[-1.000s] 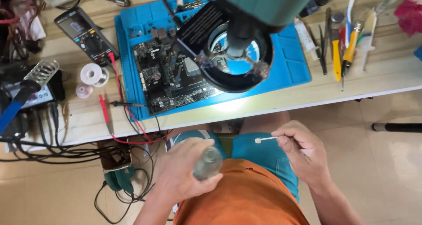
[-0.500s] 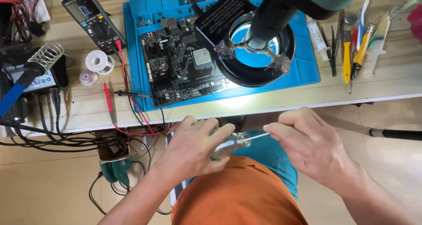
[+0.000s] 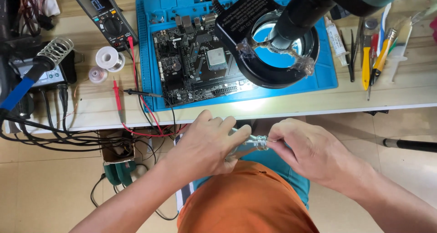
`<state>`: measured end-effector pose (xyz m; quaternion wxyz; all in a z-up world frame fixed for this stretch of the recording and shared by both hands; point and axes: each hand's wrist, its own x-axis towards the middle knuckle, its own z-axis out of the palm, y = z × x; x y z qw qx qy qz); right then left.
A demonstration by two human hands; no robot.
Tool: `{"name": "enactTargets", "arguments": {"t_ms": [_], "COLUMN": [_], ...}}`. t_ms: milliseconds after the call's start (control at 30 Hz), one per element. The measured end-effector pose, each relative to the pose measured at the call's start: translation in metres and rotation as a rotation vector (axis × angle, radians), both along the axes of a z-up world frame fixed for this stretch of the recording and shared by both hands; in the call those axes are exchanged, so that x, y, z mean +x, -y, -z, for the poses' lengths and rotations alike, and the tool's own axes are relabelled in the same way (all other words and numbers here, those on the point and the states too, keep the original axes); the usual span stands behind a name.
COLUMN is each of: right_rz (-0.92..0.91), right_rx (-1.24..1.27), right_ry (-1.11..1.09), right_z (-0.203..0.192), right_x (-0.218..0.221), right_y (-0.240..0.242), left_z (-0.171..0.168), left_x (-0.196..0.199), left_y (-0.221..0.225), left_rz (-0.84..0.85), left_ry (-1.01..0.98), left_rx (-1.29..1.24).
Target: Reworking and cleaning micro-components on a computer motherboard using a digital microscope, tweezers, and cleaning solution.
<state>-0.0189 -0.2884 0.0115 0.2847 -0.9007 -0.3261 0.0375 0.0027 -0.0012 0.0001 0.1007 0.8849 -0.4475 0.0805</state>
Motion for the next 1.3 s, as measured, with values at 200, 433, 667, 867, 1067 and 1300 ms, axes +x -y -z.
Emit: {"name": "enactTargets", "arguments": {"t_ms": [200, 433, 667, 867, 1067, 1300], "right_rz": [0.008, 0.002, 0.020, 0.018, 0.048, 0.093], "right_rx": [-0.010, -0.010, -0.062, -0.067, 0.010, 0.065], "right_ry": [-0.057, -0.035, -0.135, -0.148, 0.007, -0.064], "right_z": [0.004, 0.008, 0.013, 0.019, 0.023, 0.026], "right_x": [-0.002, -0.002, -0.002, -0.002, -0.007, -0.007], "right_y": [0.002, 0.000, 0.000, 0.001, -0.004, -0.004], "left_z": [-0.003, -0.002, 0.003, 0.008, -0.014, -0.012], "left_x": [-0.001, -0.001, -0.002, -0.002, 0.006, 0.003], "left_y": [0.000, -0.001, 0.001, 0.002, 0.009, 0.010], "left_rz": [0.009, 0.001, -0.002, 0.012, 0.056, 0.036], "left_ry": [-0.014, 0.044, 0.019, -0.010, -0.361, -0.387], "left_rx": [0.048, 0.024, 0.080, 0.119, 0.422, 0.389]}}
